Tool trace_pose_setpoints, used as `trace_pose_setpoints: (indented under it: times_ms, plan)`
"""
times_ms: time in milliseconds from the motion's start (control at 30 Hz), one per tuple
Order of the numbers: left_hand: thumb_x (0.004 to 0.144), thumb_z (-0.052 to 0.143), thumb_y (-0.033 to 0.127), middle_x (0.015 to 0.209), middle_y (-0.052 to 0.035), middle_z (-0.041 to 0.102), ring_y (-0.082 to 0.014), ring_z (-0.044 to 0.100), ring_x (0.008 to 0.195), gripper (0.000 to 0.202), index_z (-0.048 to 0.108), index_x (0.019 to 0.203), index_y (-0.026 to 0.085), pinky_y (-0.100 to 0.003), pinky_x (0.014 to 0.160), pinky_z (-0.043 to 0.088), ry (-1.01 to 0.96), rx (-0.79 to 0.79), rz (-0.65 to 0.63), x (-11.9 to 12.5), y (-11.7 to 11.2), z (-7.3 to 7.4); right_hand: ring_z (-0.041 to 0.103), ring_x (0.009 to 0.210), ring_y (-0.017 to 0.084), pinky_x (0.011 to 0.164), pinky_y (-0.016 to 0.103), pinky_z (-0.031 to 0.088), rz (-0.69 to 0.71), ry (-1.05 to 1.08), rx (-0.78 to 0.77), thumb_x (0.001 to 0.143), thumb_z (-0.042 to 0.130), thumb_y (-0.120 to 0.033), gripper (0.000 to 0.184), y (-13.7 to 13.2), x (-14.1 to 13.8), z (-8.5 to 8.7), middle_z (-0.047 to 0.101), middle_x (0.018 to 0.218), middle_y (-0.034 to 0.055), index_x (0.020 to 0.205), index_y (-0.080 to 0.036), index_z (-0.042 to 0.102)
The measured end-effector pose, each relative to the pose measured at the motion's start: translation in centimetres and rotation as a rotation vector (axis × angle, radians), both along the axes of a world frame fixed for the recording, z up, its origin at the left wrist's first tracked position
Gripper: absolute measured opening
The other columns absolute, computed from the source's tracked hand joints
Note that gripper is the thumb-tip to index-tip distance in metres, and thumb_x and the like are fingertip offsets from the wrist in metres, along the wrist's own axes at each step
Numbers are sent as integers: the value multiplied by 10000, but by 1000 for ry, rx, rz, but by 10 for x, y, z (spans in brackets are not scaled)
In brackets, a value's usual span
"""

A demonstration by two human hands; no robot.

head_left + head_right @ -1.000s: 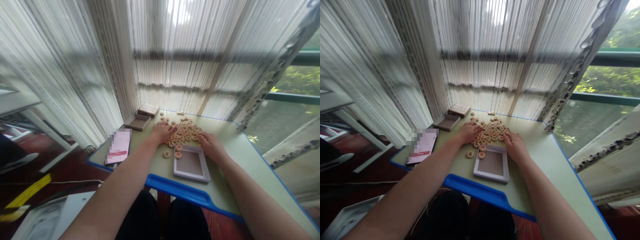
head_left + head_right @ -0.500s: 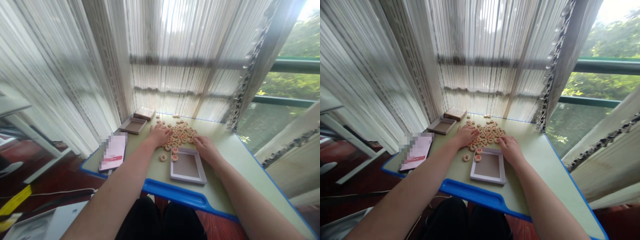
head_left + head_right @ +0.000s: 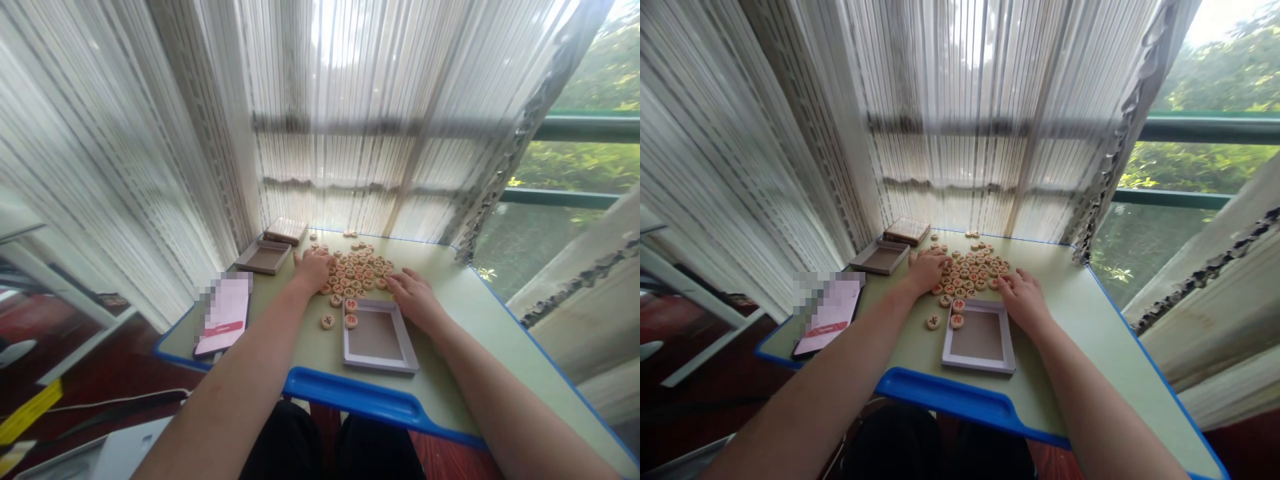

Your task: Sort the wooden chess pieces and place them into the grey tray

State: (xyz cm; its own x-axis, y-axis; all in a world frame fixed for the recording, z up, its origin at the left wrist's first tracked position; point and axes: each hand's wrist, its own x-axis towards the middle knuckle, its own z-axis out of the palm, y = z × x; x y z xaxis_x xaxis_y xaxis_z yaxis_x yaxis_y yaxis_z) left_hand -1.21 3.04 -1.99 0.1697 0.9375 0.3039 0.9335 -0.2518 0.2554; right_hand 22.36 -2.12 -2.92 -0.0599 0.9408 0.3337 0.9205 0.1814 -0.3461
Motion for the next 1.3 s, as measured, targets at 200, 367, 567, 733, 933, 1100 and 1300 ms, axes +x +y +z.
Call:
trace_pose_setpoints:
  times_ms: [200, 367, 567, 733, 933, 1100, 1300]
  plan:
    - [833, 379, 300, 1061, -71, 624, -281, 467, 1096, 298, 660, 932, 292, -617, 993, 68, -29, 39, -29, 1, -1, 0, 439, 1156, 248, 973, 391, 314, -4, -19, 11, 871, 327, -397, 411, 1, 1, 1, 611, 1084, 108, 1006, -176, 646]
    - [808, 409, 275, 994, -79, 631, -268, 500, 1055, 244, 647, 849, 236, -566, 996, 138, -15, 50, -45, 4, -4, 3, 468, 1117, 236, 958, 377, 315, 26, -44, 9, 870, 332, -397, 401, 1, -1, 3, 607, 1093, 100, 994, -182, 647]
    - [795, 420, 276, 952, -67, 637, -237, 536, 982, 238, 613, 925, 223, -488, 957, 231, -19, 22, -60, 7, -5, 5, 514, 1055, 232, 924, 368, 333, 24, 10, -26, 866, 345, -399, 406, 1, -1, 3, 633, 1057, 103, 1030, -145, 616]
    - [771, 451, 246, 952, -48, 651, -242, 532, 1002, 213, 633, 884, 244, -477, 944, 245, -41, 48, -112, 8, -6, 4, 512, 1057, 233, 913, 362, 336, 21, 11, -22, 862, 354, -398, 396, 2, 0, 3, 628, 1069, 102, 1034, -153, 611]
    - [737, 486, 136, 946, -38, 648, -201, 562, 946, 212, 631, 868, 219, -401, 905, 367, -273, 53, -135, 6, -5, 4, 519, 1041, 229, 924, 372, 338, 27, 44, 14, 859, 359, -396, 375, 3, 2, 2, 639, 1033, 88, 1000, -167, 619]
    - [709, 619, 192, 935, -61, 635, -144, 609, 806, 396, 511, 1089, 166, -321, 753, 496, -1020, -109, -316, 17, -12, 5, 488, 1060, 235, 929, 385, 368, 109, 125, 277, 813, 465, -376, 349, -12, -7, 10, 591, 1089, 104, 1078, -175, 570]
    - [616, 720, 181, 912, -70, 640, -144, 623, 782, 503, 529, 1079, 134, -336, 756, 501, -1285, -398, -514, 26, -24, 8, 494, 1056, 216, 923, 379, 397, 387, 98, 339, 809, 514, -329, 343, -28, -25, 18, 597, 1103, 55, 1141, -249, 542]
